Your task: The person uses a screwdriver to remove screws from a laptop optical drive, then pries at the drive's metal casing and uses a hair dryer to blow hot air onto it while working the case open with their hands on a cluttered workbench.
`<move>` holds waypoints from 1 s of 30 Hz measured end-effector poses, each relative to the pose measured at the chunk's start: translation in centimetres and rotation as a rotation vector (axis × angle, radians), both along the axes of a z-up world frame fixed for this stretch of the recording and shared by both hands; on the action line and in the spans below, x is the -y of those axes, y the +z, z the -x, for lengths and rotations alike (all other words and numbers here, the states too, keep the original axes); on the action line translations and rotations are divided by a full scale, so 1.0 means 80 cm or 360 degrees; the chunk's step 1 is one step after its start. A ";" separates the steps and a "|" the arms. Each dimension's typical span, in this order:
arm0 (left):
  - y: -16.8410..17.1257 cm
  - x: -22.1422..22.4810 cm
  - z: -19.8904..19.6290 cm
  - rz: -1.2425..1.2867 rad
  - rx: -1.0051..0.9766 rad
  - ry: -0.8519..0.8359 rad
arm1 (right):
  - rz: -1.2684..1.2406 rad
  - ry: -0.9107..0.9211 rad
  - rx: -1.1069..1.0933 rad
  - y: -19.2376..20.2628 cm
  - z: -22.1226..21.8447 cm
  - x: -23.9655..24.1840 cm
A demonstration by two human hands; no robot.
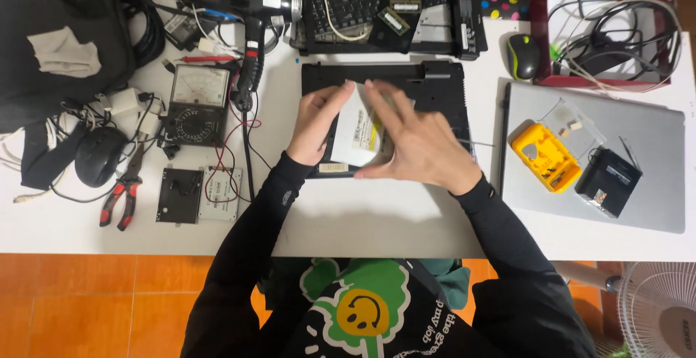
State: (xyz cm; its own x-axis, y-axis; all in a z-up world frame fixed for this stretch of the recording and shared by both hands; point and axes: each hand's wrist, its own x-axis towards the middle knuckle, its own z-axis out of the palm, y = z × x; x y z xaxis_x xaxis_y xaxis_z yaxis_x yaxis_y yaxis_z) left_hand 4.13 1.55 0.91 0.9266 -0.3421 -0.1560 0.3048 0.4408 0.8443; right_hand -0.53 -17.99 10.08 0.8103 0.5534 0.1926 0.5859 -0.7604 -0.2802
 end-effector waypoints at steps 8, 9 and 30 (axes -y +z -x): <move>-0.017 0.005 0.004 0.0512 -0.0154 -0.0289 | -0.0173 -0.0098 0.0019 0.010 -0.006 -0.002; -0.024 0.006 0.004 0.0719 -0.0223 -0.0427 | -0.0207 -0.0132 -0.0024 0.014 -0.009 -0.004; -0.019 0.017 0.021 0.0979 -0.0435 -0.0414 | -0.0155 -0.0001 -0.0009 0.007 -0.016 -0.001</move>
State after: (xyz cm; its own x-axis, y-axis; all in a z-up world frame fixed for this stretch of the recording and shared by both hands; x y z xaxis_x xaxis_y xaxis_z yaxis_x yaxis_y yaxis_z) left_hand 2.47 0.19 -0.58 0.7586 -0.6468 -0.0787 0.6295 0.6962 0.3450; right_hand 0.74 -17.88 10.62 0.8118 0.5320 0.2409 0.5838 -0.7296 -0.3562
